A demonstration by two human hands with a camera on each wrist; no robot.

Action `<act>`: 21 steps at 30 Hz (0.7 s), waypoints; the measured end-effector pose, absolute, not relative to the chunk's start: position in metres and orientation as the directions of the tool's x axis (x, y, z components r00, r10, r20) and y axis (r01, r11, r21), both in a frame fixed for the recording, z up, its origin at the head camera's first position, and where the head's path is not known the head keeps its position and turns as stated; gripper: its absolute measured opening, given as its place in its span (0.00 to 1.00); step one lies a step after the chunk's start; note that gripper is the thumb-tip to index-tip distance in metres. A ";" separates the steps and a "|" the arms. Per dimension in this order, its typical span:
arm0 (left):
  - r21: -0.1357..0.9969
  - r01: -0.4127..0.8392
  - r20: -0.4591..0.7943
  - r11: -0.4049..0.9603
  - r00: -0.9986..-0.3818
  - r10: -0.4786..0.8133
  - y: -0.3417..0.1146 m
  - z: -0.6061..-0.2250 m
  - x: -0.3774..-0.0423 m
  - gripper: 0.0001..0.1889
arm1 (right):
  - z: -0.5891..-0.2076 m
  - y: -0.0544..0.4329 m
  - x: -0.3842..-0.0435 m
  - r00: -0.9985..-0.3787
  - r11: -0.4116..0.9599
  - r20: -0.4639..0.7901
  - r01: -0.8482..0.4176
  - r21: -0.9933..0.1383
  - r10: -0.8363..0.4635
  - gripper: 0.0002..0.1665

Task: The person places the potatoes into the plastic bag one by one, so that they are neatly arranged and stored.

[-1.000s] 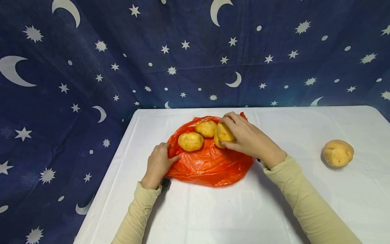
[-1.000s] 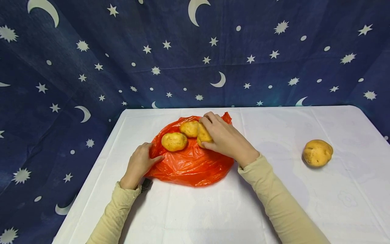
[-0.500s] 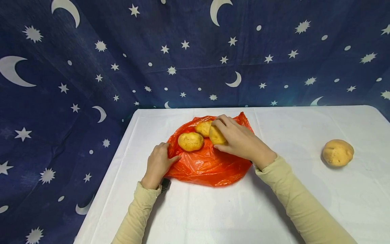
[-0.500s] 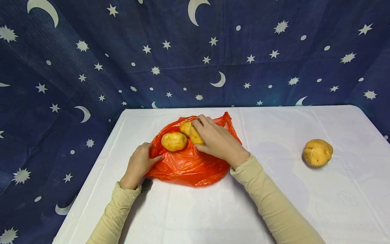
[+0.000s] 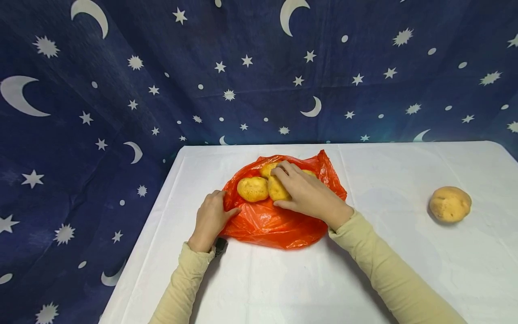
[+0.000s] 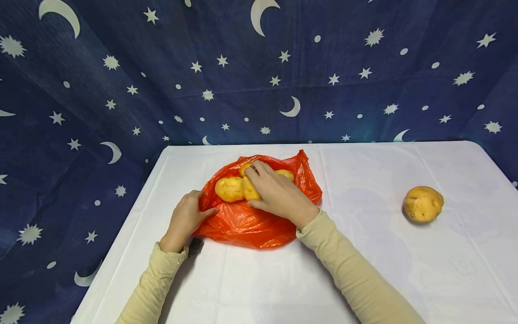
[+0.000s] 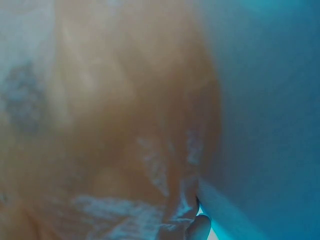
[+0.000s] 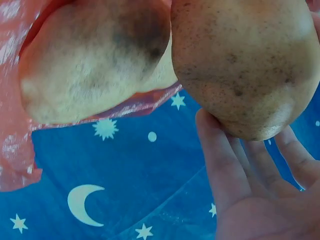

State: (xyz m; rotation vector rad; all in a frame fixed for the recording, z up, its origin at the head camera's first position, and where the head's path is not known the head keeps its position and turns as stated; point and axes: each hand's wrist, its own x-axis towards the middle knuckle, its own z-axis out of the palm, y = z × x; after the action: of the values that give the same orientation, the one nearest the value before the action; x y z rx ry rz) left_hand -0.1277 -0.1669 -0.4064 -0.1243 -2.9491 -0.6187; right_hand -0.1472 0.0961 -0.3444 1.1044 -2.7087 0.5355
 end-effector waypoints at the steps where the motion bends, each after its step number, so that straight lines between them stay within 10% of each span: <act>1: 0.395 0.107 0.138 0.912 -0.989 0.056 -0.167 -0.407 -0.127 0.30 | -0.346 0.095 -0.147 -0.711 0.659 0.284 -0.703 -0.267 -0.643 0.39; 21: 0.393 0.103 0.140 0.914 -0.989 0.051 -0.166 -0.406 -0.127 0.30 | -0.357 0.079 -0.135 -0.659 0.621 0.257 -0.752 -0.221 -0.707 0.39</act>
State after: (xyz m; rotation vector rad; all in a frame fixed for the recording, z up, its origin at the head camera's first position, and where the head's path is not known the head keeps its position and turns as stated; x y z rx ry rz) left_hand -0.1267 -0.1661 -0.4062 -0.1190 -2.9486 -0.6152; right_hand -0.1349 0.0788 -0.3569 1.2208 -2.6955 0.4688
